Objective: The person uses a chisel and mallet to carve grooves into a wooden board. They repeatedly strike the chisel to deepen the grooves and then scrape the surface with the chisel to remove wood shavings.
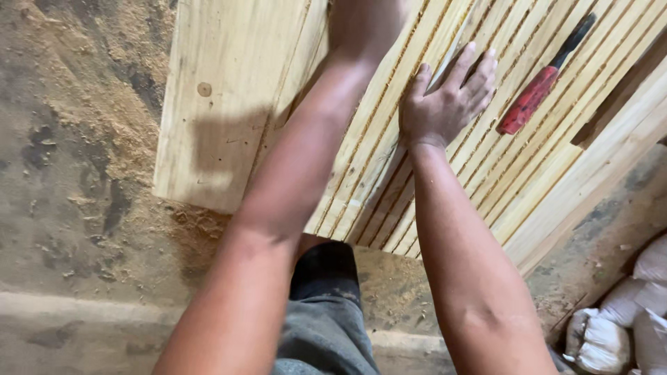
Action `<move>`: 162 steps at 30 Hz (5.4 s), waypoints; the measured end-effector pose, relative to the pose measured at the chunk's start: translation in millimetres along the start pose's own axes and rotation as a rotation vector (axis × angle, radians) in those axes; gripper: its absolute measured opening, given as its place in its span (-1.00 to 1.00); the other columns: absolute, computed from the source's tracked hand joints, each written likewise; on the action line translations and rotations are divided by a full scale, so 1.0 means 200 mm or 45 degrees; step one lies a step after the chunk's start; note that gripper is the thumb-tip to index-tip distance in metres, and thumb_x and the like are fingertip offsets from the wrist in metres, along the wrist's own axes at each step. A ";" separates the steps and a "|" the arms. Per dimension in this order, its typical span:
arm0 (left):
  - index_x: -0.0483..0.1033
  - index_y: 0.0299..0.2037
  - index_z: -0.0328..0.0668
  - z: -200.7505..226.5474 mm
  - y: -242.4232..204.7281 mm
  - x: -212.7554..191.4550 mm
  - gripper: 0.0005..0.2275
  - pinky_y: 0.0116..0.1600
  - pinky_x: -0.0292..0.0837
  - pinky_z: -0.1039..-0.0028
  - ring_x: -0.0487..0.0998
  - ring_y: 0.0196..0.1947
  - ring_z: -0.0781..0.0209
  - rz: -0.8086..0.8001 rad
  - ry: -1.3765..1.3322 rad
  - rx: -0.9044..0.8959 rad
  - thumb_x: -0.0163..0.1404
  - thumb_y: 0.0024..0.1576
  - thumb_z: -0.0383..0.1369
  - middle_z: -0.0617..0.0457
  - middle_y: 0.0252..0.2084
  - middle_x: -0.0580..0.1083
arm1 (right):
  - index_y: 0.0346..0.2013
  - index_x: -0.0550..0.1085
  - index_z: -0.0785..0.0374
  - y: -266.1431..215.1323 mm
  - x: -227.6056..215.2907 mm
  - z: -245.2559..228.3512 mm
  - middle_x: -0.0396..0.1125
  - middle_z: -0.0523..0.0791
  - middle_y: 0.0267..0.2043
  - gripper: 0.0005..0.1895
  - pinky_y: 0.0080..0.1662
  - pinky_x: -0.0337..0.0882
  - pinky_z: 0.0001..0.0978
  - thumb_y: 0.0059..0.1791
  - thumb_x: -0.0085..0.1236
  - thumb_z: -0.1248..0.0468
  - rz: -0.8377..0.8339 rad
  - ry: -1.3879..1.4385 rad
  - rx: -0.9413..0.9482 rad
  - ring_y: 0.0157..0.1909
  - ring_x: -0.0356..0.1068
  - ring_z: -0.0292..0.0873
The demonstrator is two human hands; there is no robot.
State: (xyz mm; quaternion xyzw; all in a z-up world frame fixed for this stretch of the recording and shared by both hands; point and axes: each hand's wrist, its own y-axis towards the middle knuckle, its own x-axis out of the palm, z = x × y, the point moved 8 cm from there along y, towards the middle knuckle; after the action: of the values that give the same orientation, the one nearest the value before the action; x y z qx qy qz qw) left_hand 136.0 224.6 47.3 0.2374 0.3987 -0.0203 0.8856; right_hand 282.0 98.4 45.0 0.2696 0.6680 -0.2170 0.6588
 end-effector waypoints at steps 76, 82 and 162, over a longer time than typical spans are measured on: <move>0.49 -0.21 -0.20 -0.14 -0.53 -0.29 -0.95 0.08 0.25 0.13 0.48 -0.12 -0.03 -0.121 -0.140 0.076 0.08 0.17 -0.50 -0.08 -0.21 0.48 | 0.59 0.04 0.15 -0.01 0.03 0.01 -0.20 0.10 0.63 -0.22 0.57 -0.22 0.14 0.19 -0.01 -0.13 0.036 -0.055 -0.039 0.65 -0.21 0.18; 0.50 0.00 -0.38 -0.12 -1.16 -0.74 -0.79 0.32 0.27 0.00 0.51 0.04 -0.16 -0.197 -0.127 0.045 0.06 0.15 -0.56 -0.21 -0.09 0.48 | 0.59 0.02 0.09 0.01 0.04 0.02 -0.21 0.07 0.65 -0.22 0.59 -0.22 0.08 0.19 -0.05 -0.18 -0.016 -0.071 0.039 0.66 -0.22 0.14; 0.45 -0.36 -0.19 -0.27 -1.16 -0.87 -0.89 -0.12 0.23 0.27 0.43 -0.31 0.08 -0.148 -0.191 -0.069 0.13 0.13 -0.55 0.02 -0.41 0.40 | 0.58 0.08 0.08 0.01 0.08 0.06 -0.12 0.04 0.62 -0.25 0.59 -0.14 0.06 0.20 0.07 -0.12 0.137 -0.022 -0.035 0.64 -0.11 0.14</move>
State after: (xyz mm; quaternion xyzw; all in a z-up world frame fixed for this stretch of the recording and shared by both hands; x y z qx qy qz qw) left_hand -72.2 14.8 47.5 0.1875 0.3447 -0.0787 0.9164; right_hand 292.6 93.5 28.7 0.2943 0.6496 -0.1745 0.6790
